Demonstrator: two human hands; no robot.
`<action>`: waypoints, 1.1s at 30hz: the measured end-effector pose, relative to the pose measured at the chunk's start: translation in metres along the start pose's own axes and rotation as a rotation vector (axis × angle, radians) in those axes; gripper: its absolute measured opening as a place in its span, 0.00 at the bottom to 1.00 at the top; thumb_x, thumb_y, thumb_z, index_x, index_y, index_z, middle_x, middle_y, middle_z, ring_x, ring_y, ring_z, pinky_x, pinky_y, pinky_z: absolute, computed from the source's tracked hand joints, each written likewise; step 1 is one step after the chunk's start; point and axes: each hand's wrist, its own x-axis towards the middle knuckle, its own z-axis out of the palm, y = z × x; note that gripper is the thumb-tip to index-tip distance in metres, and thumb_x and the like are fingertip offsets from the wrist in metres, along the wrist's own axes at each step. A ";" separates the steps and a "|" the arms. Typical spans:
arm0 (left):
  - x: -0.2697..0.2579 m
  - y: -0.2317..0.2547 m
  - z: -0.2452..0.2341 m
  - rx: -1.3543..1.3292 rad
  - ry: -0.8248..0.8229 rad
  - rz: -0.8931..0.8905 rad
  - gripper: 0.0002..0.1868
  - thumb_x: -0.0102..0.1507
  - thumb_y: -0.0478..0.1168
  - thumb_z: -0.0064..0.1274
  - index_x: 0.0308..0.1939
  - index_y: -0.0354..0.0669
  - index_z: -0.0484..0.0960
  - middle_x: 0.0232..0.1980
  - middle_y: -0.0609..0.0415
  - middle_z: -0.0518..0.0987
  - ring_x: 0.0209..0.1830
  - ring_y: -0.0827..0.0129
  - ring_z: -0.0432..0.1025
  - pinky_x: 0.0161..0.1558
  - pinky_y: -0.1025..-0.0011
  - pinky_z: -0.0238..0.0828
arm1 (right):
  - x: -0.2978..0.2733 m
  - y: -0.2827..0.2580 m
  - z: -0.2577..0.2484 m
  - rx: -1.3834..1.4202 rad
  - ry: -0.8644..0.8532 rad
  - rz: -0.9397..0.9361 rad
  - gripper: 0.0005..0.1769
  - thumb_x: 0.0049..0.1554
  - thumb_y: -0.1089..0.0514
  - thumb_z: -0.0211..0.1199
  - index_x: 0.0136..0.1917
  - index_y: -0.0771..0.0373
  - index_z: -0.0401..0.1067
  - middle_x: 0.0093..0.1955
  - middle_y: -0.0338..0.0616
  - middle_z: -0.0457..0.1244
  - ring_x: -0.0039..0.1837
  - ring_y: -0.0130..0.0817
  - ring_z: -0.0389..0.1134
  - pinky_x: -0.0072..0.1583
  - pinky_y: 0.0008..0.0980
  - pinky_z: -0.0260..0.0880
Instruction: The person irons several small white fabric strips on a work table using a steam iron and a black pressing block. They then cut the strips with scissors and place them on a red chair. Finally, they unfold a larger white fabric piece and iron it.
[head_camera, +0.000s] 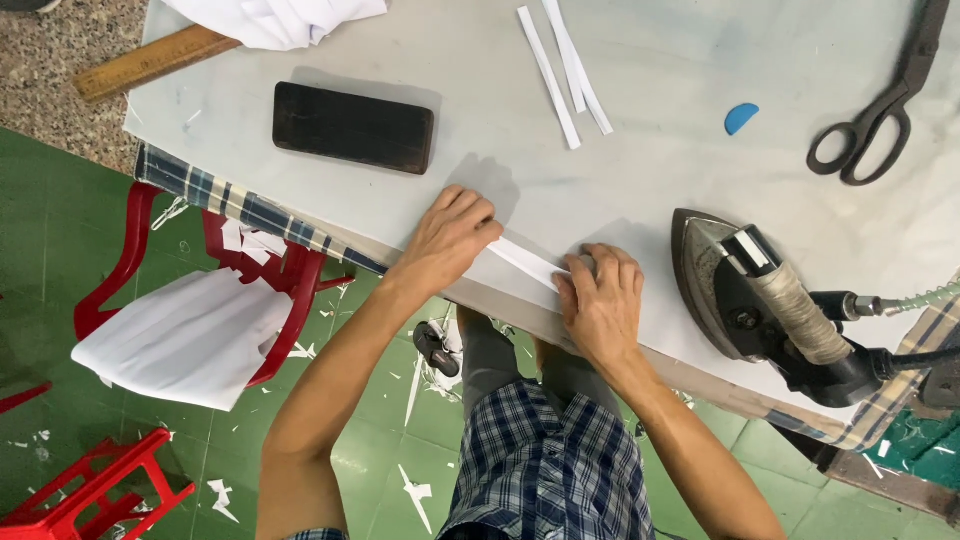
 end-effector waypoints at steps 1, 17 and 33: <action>-0.002 0.001 0.000 -0.001 -0.002 0.000 0.10 0.65 0.36 0.55 0.29 0.45 0.74 0.30 0.59 0.63 0.36 0.66 0.65 0.50 0.66 0.64 | -0.001 0.002 0.002 0.000 -0.001 0.002 0.10 0.58 0.55 0.68 0.53 0.60 0.78 0.55 0.50 0.62 0.63 0.50 0.61 0.63 0.48 0.59; -0.019 0.006 0.008 0.254 0.253 0.101 0.03 0.66 0.30 0.55 0.39 0.40 0.81 0.38 0.50 0.72 0.46 0.57 0.72 0.58 0.54 0.71 | -0.017 0.025 0.023 0.004 0.111 -0.146 0.08 0.58 0.62 0.64 0.49 0.51 0.81 0.45 0.41 0.66 0.54 0.41 0.66 0.65 0.48 0.63; -0.021 0.111 0.052 0.077 0.083 -0.228 0.31 0.71 0.57 0.39 0.72 0.44 0.69 0.75 0.46 0.67 0.77 0.54 0.59 0.77 0.48 0.45 | -0.021 0.025 0.006 -0.063 0.032 -0.174 0.15 0.65 0.59 0.52 0.57 0.50 0.79 0.54 0.48 0.62 0.64 0.48 0.62 0.65 0.47 0.62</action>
